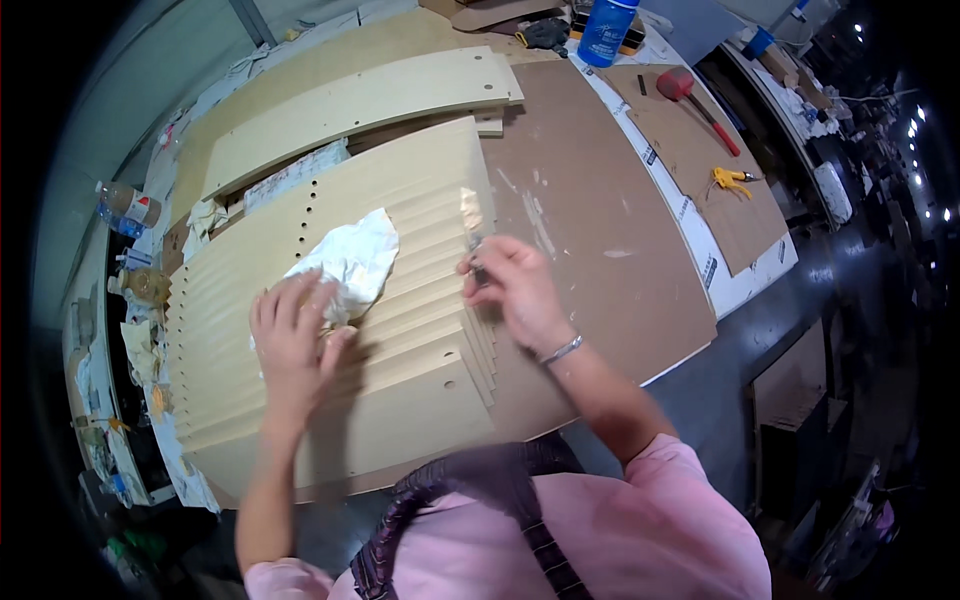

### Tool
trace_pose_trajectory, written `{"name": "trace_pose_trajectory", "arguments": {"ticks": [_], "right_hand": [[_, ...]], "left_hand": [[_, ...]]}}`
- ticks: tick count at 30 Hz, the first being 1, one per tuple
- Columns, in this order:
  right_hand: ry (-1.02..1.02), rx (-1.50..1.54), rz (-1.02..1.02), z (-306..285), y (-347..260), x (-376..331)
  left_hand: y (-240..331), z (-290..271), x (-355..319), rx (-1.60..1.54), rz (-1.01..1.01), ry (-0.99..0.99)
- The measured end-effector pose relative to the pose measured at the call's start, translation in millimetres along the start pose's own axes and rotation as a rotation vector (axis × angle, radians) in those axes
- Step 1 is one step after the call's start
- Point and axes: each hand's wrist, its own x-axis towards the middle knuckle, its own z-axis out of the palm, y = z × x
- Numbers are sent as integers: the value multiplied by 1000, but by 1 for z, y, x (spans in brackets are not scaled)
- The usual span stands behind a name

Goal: The person wipes a stack of grooved wood panels with a cloth and applies a substance using a small applicator to the edges and joints.

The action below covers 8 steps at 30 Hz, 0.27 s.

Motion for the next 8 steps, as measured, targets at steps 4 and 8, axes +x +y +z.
{"name": "trace_pose_trajectory", "arguments": {"ticks": [4,8], "right_hand": [[99,-172,46,-56,-5,47],[8,-346,66,-90,-9,77]], "left_hand": [[-38,40,-18,15,-95,-158],[-44,57,-19,-54,-137,-193]]}}
